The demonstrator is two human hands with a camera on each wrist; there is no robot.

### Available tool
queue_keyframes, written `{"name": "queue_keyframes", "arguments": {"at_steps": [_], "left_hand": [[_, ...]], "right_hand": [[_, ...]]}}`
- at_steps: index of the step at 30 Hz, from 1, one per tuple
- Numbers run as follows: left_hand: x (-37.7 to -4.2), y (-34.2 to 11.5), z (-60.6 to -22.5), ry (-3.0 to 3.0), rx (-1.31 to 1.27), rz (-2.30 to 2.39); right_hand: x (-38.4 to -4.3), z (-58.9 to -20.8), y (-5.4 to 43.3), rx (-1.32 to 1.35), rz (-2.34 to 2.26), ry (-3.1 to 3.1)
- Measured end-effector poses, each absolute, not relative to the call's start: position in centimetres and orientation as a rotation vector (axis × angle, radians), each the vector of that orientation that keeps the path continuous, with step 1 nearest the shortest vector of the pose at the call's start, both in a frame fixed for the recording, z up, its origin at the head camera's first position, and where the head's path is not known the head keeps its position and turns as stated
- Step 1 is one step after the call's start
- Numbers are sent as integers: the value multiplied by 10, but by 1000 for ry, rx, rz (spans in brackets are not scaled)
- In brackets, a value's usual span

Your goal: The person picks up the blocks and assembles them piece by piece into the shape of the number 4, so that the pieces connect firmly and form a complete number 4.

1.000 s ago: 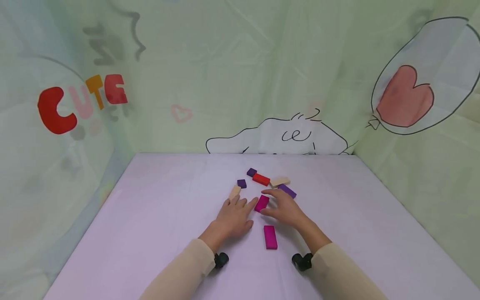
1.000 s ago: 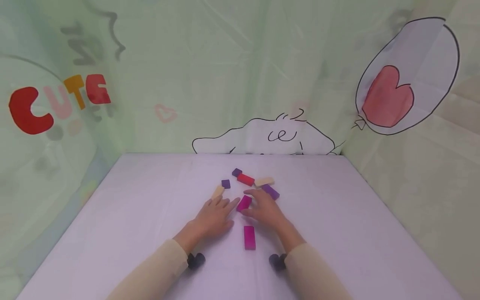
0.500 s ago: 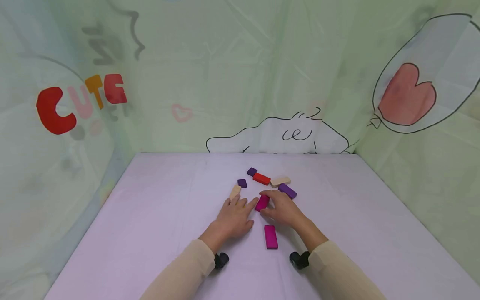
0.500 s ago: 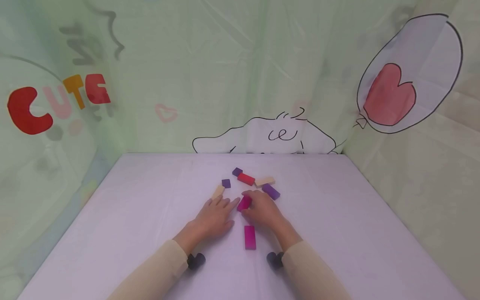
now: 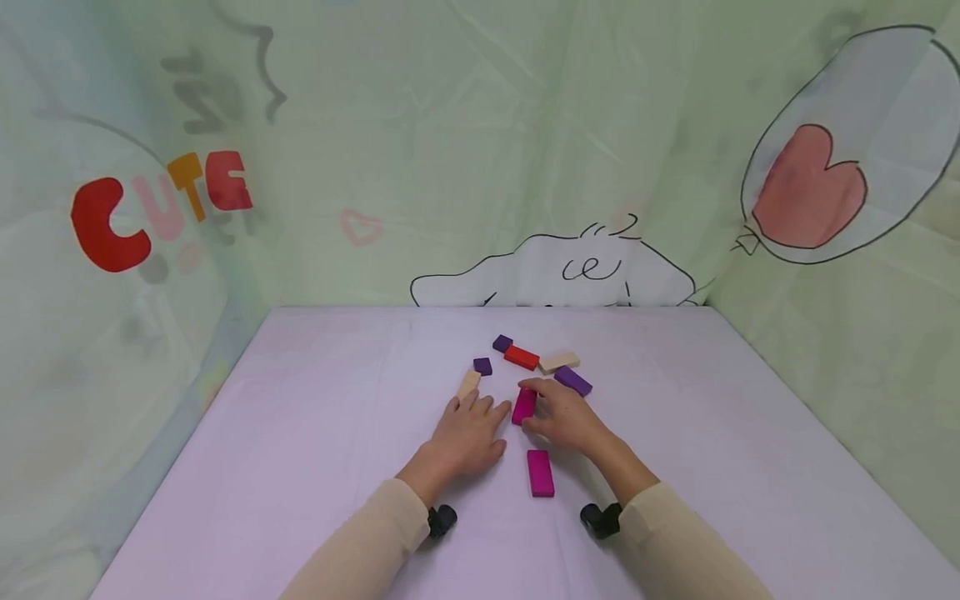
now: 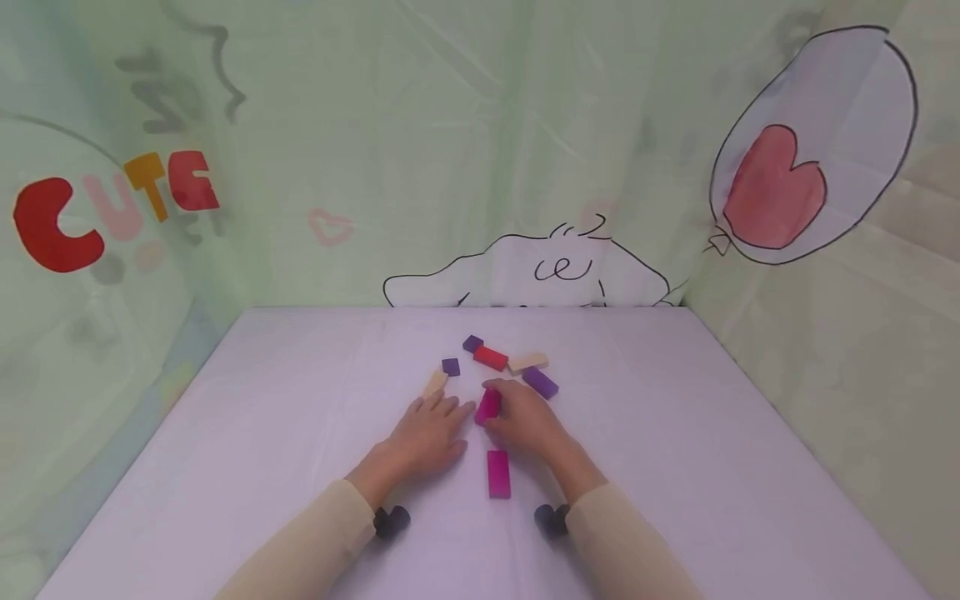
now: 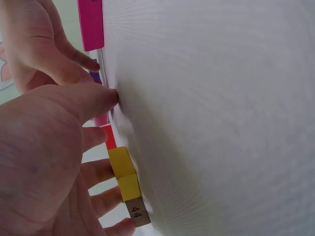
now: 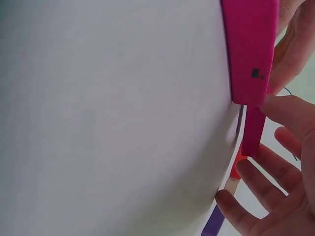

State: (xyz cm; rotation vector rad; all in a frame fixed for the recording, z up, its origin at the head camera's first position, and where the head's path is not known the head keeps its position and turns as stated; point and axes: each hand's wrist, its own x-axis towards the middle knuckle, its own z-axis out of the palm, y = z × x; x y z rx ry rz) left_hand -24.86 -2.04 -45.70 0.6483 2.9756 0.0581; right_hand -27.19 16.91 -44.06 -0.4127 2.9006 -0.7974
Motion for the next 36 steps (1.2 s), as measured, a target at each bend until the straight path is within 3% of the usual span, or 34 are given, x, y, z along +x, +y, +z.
{"name": "queue_keyframes", "arguments": {"at_steps": [36], "left_hand": [[-249, -19, -458, 2944, 609, 103]], "right_hand": [[-260, -434, 204, -661, -851, 2680]]}}
